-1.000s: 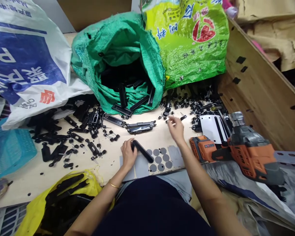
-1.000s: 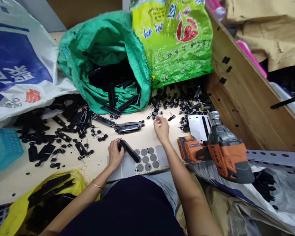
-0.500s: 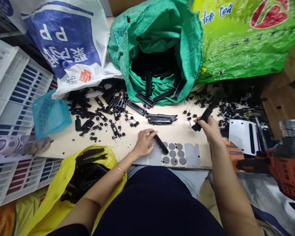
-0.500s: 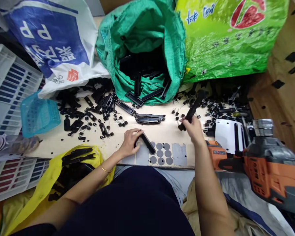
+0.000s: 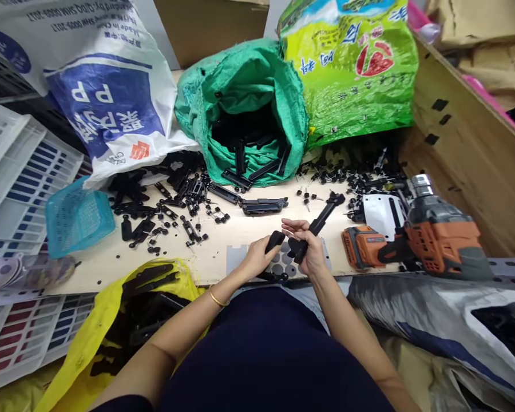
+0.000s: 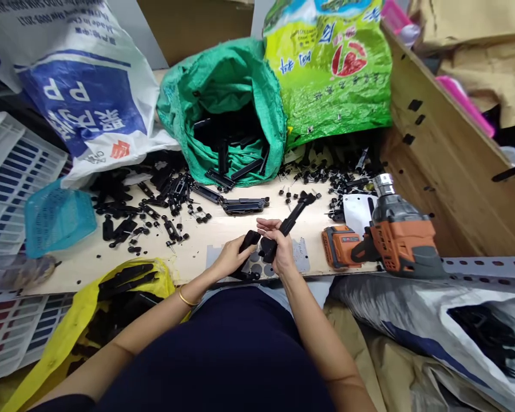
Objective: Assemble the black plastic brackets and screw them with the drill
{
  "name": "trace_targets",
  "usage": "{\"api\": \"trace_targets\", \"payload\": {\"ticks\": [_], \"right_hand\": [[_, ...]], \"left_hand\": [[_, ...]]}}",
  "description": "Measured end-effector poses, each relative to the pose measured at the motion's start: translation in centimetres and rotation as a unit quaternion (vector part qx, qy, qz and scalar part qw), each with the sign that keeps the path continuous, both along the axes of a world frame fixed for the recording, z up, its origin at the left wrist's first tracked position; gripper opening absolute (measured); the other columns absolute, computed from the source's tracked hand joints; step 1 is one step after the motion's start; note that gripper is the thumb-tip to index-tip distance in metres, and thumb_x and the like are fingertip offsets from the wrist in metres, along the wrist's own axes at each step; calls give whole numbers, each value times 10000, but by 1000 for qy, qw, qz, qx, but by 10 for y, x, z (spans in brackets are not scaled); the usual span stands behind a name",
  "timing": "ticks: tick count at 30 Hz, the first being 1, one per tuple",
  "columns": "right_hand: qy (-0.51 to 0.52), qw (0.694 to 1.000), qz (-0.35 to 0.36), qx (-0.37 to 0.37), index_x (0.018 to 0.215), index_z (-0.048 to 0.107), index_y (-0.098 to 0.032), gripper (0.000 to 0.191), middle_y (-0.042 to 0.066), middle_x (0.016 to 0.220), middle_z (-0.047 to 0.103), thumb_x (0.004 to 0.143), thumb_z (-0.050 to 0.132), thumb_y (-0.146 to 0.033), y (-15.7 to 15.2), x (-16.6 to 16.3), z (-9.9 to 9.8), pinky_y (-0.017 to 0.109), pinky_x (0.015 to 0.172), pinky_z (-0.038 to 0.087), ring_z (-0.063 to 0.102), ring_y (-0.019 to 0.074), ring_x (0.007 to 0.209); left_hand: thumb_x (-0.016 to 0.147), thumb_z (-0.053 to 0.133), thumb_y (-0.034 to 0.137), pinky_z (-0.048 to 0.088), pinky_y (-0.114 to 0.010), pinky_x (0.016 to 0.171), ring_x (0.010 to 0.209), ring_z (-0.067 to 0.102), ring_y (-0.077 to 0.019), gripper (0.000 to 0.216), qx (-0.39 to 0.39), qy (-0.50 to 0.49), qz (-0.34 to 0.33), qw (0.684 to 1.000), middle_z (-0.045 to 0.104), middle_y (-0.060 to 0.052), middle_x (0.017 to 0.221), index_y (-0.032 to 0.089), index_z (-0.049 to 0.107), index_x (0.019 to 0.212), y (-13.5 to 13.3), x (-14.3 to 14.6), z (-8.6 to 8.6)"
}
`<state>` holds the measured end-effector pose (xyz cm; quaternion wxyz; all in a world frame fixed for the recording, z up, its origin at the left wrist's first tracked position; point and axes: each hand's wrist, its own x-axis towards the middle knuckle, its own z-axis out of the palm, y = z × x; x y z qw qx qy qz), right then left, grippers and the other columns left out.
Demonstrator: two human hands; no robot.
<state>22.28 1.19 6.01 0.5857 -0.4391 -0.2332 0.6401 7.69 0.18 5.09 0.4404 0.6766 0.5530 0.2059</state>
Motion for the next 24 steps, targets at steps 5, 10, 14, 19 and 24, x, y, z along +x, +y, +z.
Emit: {"api": "trace_targets", "payload": {"ticks": [5,10,14,19,24], "right_hand": [[8,999,49,3,704,602,-194,101,36,853,726,637,527,-207,1,-1,9,350,822,511,667,188,816],[12,997,73,14,717,601,-191,123,33,831,720,629,515,-195,1,2,14,345,744,537,674,189,759],[9,998,59,2,719,589,-198,103,29,794,720,649,517,-219,-2,1,15,360,737,545,676,200,757],[-18,999,44,-9,625,544,-197,84,31,682,708,675,566,-261,1,1,12,334,663,550,670,195,667],[1,998,49,-37,601,531,-191,139,5,579,670,645,612,-296,10,-8,-1,266,541,531,629,152,523]], "left_hand": [[844,510,321,395,-233,631,664,540,-142,214,14,-11,6,1000,608,-8,717,143,620,801,-10,8,11],[852,509,325,361,-221,594,643,524,-131,235,10,-8,26,1000,599,-6,685,137,609,755,-11,14,19],[856,517,305,394,-226,612,664,559,-140,204,-5,-12,19,1000,623,-9,711,140,620,794,-10,16,24],[816,571,227,477,-273,713,749,619,-174,107,49,36,-8,998,649,-37,795,150,618,874,-12,14,21],[786,587,159,509,-350,805,895,643,-235,234,74,123,2,990,657,-115,951,124,572,1018,-19,18,13]]}}
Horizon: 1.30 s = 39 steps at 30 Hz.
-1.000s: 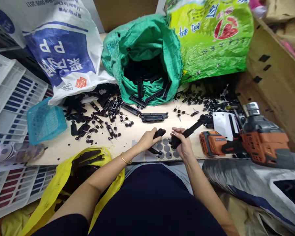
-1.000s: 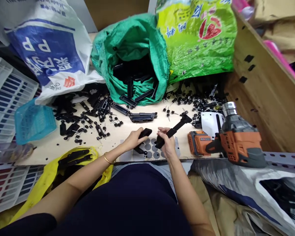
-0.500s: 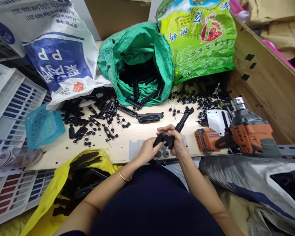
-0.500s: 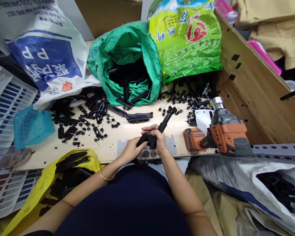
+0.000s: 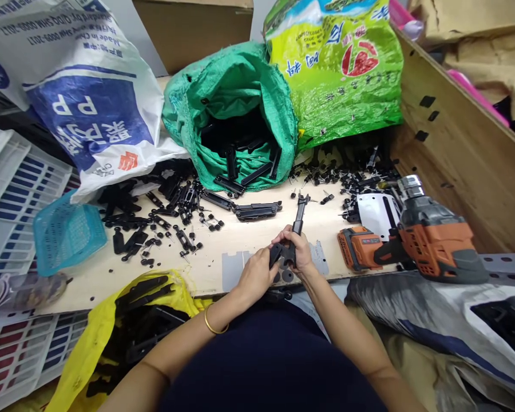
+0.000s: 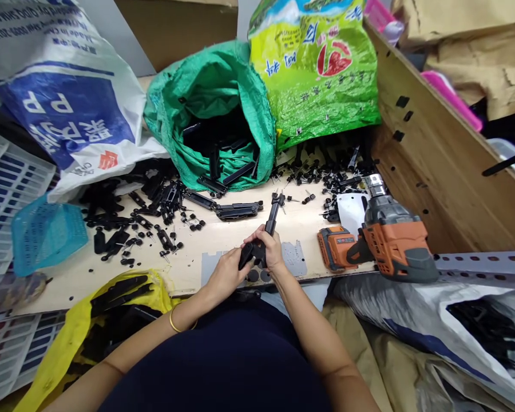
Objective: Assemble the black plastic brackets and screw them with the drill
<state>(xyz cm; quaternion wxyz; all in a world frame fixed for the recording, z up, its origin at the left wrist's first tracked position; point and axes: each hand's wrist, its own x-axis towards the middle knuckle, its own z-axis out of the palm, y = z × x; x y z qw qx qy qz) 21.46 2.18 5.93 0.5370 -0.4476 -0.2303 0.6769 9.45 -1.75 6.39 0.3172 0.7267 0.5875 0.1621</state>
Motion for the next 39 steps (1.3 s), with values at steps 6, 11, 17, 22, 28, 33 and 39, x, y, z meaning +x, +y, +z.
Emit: {"api": "trace_targets", "payload": {"ticks": [6,11,17,22,28,33,39], "right_hand": [[-44,996,-55,-50,556,515,-196,359,22,493,626,672,668,-499,6,-9,-13,270,471,525,632,175,488],[-62,993,-71,-72,601,541,-194,433,32,521,644,643,690,-598,4,-1,-19,275,455,523,654,195,526],[-104,990,-57,-79,552,508,-212,437,26,496,629,677,666,-600,-6,8,-19,283,468,514,655,201,551],[-82,994,-20,-67,547,473,-215,418,6,469,599,705,660,-553,-6,6,-19,280,473,496,641,188,528],[-73,987,-140,-44,552,428,-217,429,-10,476,588,764,588,-554,-9,-11,-16,276,510,509,643,171,546],[-55,992,-99,-52,546,425,-216,421,-21,473,573,768,595,-532,-4,-13,-19,270,510,506,637,162,541],[-129,976,-168,-50,611,477,-218,439,-16,532,612,780,523,-621,-8,-10,-39,259,481,489,621,149,519]], "left_hand": [[734,608,141,508,-348,810,917,636,-228,345,-47,-52,-3,998,656,-92,990,154,545,1073,4,-2,-12],[792,582,255,515,-305,678,741,653,-201,266,-187,-152,4,971,662,-30,793,160,567,1040,7,-1,-22],[827,522,165,513,-388,823,957,645,-271,385,-135,-77,22,988,647,-147,1065,137,464,1206,-15,15,-20],[847,517,187,526,-397,826,937,651,-261,342,-120,-20,-34,992,644,-129,1071,163,461,1184,-15,8,-15],[830,525,149,527,-395,809,922,655,-273,371,-144,38,-29,988,646,-146,1065,140,442,1192,-5,4,-5],[845,515,153,524,-369,791,906,659,-262,355,-151,44,-60,986,649,-142,1044,139,443,1192,-2,0,-5],[843,547,183,510,-334,772,904,643,-231,352,-117,54,-145,981,643,-91,1056,192,476,1188,29,-19,-21]]}}
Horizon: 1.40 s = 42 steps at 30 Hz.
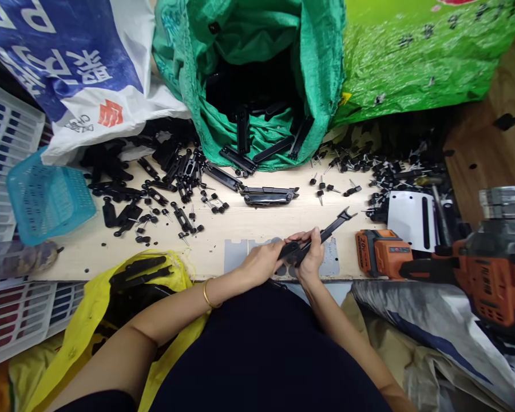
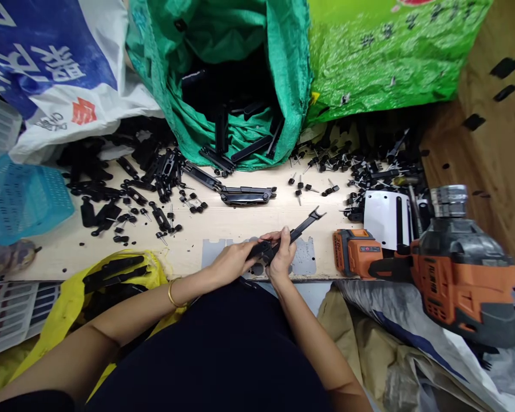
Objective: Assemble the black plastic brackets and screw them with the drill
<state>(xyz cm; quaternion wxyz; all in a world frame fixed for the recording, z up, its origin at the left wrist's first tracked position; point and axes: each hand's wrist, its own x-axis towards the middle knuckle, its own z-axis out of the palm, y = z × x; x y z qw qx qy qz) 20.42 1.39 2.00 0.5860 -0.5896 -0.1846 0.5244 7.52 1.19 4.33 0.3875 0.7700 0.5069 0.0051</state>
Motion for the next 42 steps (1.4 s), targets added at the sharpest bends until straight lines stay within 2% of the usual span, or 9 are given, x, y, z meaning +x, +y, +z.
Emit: {"api": "trace_targets", "payload": {"ticks": [6,11,14,17,20,25,31,36,42], "right_hand": [[-149,905,363,-165,606,557,-188,396,15,486,594,687,675,-557,-4,77,4,263,384,424,532,144,385],[-553,797,236,-56,841,605,-180,225,94,792,658,778,585,-395,78,99,-6,353,656,472,608,217,691],[-634,741,214,-52,934,576,-159,232,159,968,627,754,588,-305,137,81,-24,414,752,456,599,270,853],[-598,767,232,-23,853,551,-170,179,108,823,622,722,616,-274,161,72,-25,433,776,465,604,258,813],[-432,874,223,9,842,531,-186,214,26,687,594,697,650,-288,139,74,-7,399,691,510,610,200,660],[-174,947,266,41,879,554,-192,297,-9,685,622,684,708,-354,59,54,13,306,585,522,600,137,580],[-357,895,257,79,896,582,-218,226,-7,722,607,754,658,-376,25,35,-3,292,624,492,578,137,609],[-493,789,326,169,937,597,-222,171,32,753,632,833,566,-354,26,37,-4,314,682,492,594,167,653],[-548,777,258,171,957,571,-178,234,54,787,665,881,519,-393,24,35,-17,313,646,510,618,171,652]], "left_hand": [[825,569,144,449,-347,862,1039,541,-244,355,150,57,-145,976,575,-102,1095,178,522,1175,57,-23,-31],[853,494,106,416,-334,865,1023,523,-221,359,173,21,-151,973,554,-93,1067,196,519,1199,61,-20,-40],[839,530,147,394,-353,908,1048,508,-227,403,189,-25,-150,970,548,-98,1105,200,499,1237,54,-23,-32],[864,466,151,399,-366,899,1017,512,-222,349,221,-25,-76,972,563,-101,1078,173,524,1207,48,-47,-22],[826,377,22,424,-364,830,963,518,-227,388,242,63,74,965,580,-117,1029,137,558,1150,47,-92,-20],[835,424,73,429,-412,849,1023,509,-271,302,257,128,52,956,591,-127,1082,172,606,1055,61,-147,-39],[871,473,180,442,-384,913,988,564,-214,218,251,-28,168,953,628,-95,1021,167,621,1030,57,-139,-35],[819,591,358,530,-284,750,747,637,-130,295,65,-319,392,860,652,-42,866,139,612,1015,34,-100,-31],[732,677,345,546,-263,690,665,648,-115,299,4,-413,461,785,639,-11,791,139,620,941,29,-82,-50]]}}
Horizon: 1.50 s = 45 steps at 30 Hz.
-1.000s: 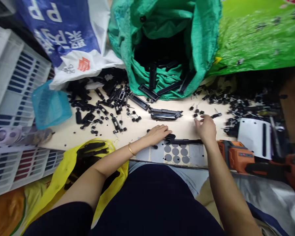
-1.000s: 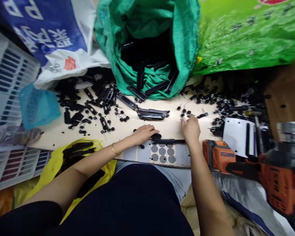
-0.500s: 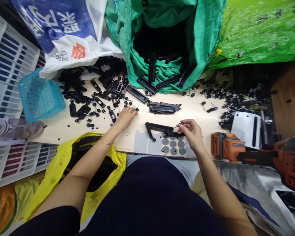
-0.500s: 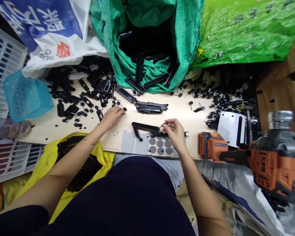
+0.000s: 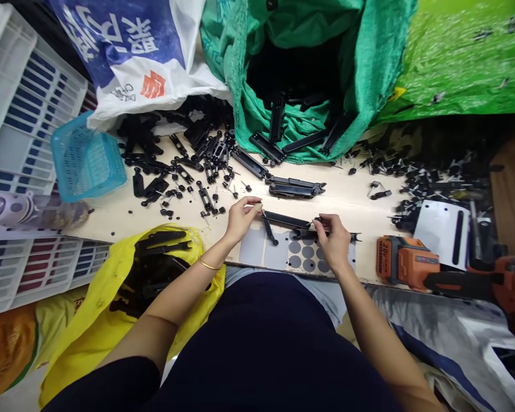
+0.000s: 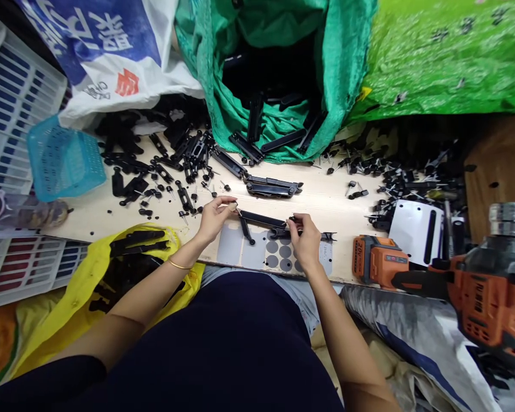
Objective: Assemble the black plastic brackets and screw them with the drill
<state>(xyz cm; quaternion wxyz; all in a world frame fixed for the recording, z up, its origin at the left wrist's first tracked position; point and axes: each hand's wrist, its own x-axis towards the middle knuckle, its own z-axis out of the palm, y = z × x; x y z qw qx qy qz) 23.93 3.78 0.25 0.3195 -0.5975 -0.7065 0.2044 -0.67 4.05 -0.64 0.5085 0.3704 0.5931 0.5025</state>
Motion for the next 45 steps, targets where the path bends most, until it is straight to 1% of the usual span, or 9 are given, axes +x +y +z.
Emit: {"api": "trace_targets", "payload": {"ticks": [7,12,16,23,28,33,38,42,45], "right_hand": [[-125,979,120,106,1027,600,-174,182,96,891,672,918,473,-247,-12,-3,3,328,749,504,601,214,838],[-183,956,187,135,1269,486,-124,381,121,979,654,912,491,-256,-16,8,-1,356,826,489,567,235,922],[-212,947,213,116,1431,285,-103,595,118,960,622,909,490,-301,-22,17,-14,399,860,462,537,248,919],[-258,940,183,127,1477,207,-136,624,130,1026,576,918,449,-276,-31,15,-38,409,862,407,485,260,950],[-283,936,176,114,1445,308,-164,532,98,891,560,927,406,-238,-25,18,-49,395,809,385,469,243,864],[-307,926,178,130,1415,356,-135,485,100,860,544,939,369,-227,-23,17,-51,373,775,366,440,240,839],[-301,928,192,102,1428,323,-128,505,106,888,545,937,373,-238,-21,18,-47,375,787,347,430,242,857],[-299,918,248,78,1415,339,-116,496,114,923,563,932,374,-220,-14,24,-39,372,794,338,440,244,876],[-308,918,243,58,1429,308,-104,517,123,934,570,930,364,-227,-15,20,-32,374,776,342,450,254,872]], "left_hand": [[798,616,235,535,-223,680,729,642,-106,163,67,183,-21,981,648,-38,926,155,628,940,-3,-3,8],[856,568,189,534,-247,738,822,634,-124,137,196,339,-146,909,662,-49,922,160,642,967,-10,-8,23],[853,585,180,538,-296,794,863,651,-151,130,228,380,-223,868,697,-53,908,167,661,958,-4,-20,19],[821,601,142,498,-366,964,1123,596,-194,189,186,365,-286,866,719,-42,1006,197,697,975,5,-34,0],[800,599,164,492,-342,958,1019,651,-188,352,110,314,-333,882,690,-50,1114,198,638,1148,6,-34,11],[781,648,251,493,-349,934,967,659,-203,452,52,335,-314,887,676,-66,1135,173,581,1221,-1,-25,12],[635,796,312,436,-378,1002,1172,537,-262,778,116,431,-359,820,578,-125,1271,148,464,1319,-8,-21,5],[713,721,211,464,-353,954,1169,534,-247,565,125,497,-371,774,598,-118,1217,165,524,1240,-8,-22,0],[692,728,206,356,-443,1058,1253,464,-292,677,180,532,-389,730,539,-158,1302,145,457,1310,-5,-16,4]]}}
